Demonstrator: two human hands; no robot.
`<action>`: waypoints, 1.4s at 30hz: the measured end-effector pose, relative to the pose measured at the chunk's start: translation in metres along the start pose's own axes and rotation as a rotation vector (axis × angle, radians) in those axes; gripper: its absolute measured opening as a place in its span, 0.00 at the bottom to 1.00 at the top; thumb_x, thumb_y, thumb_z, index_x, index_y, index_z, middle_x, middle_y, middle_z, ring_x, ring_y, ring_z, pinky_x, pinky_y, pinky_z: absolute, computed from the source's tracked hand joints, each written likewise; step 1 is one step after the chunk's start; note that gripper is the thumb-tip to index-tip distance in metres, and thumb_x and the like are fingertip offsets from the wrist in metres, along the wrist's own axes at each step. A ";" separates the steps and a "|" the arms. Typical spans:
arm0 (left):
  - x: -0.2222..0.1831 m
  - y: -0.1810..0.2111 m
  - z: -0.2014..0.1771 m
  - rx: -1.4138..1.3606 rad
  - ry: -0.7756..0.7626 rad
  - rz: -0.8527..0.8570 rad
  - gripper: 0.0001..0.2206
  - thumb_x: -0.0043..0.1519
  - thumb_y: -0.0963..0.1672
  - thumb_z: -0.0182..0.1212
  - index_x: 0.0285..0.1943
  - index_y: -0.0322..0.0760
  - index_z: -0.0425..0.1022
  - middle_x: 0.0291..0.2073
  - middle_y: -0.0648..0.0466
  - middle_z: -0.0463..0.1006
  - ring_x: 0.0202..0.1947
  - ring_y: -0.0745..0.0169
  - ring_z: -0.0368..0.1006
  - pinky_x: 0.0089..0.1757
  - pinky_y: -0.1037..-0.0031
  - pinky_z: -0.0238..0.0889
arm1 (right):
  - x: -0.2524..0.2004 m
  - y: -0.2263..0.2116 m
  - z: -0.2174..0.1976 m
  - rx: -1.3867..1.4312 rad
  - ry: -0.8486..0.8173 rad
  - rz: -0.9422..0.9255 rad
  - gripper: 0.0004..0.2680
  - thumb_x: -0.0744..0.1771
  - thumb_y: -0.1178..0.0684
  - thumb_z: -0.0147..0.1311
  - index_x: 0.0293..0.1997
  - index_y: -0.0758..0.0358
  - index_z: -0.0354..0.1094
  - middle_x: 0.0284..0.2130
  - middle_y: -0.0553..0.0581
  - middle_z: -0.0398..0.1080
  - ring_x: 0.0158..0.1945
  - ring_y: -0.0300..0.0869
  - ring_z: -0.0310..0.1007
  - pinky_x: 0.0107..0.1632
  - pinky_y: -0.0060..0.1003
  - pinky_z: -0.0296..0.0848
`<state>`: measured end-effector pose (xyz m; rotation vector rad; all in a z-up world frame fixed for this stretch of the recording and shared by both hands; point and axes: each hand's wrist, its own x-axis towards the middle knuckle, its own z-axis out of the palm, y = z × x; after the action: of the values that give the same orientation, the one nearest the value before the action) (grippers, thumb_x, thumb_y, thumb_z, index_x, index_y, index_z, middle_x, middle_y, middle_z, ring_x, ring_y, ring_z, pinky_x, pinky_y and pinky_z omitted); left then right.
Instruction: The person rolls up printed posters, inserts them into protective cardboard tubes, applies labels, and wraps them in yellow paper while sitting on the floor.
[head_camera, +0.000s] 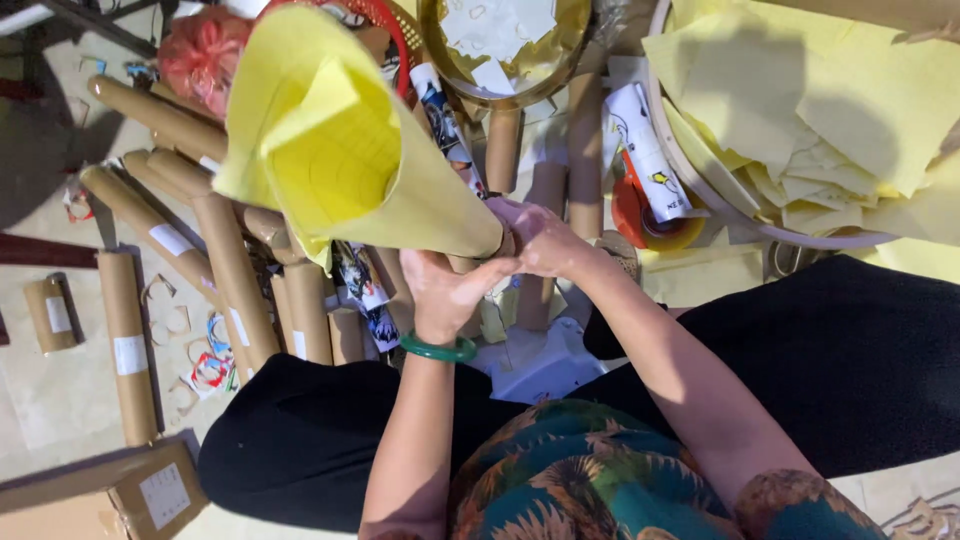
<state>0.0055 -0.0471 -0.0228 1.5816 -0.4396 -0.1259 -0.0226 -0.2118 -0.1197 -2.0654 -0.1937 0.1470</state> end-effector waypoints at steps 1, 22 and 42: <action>-0.005 0.004 0.000 0.005 0.013 -0.012 0.22 0.49 0.44 0.75 0.49 0.31 0.74 0.41 0.51 0.79 0.41 0.59 0.78 0.45 0.68 0.73 | -0.003 0.000 0.005 0.007 -0.017 0.000 0.31 0.57 0.46 0.72 0.65 0.61 0.61 0.57 0.64 0.71 0.59 0.59 0.72 0.60 0.50 0.71; -0.054 -0.115 0.011 -0.099 -0.032 -0.168 0.33 0.54 0.45 0.75 0.67 0.32 0.64 0.55 0.47 0.77 0.53 0.56 0.77 0.52 0.68 0.73 | -0.015 -0.117 -0.058 -0.582 0.005 -0.398 0.32 0.61 0.43 0.66 0.74 0.55 0.57 0.74 0.56 0.51 0.77 0.52 0.50 0.77 0.59 0.47; -0.055 -0.091 0.025 0.199 -0.038 0.149 0.22 0.58 0.42 0.74 0.60 0.34 0.73 0.55 0.42 0.76 0.56 0.42 0.75 0.57 0.61 0.70 | -0.008 -0.004 -0.061 0.609 -0.278 0.598 0.16 0.65 0.54 0.60 0.56 0.64 0.63 0.37 0.53 0.71 0.34 0.35 0.72 0.31 0.31 0.71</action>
<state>-0.0350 -0.0513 -0.1244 1.7369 -0.6134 0.0024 -0.0195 -0.2639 -0.0871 -1.4310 0.2813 0.7635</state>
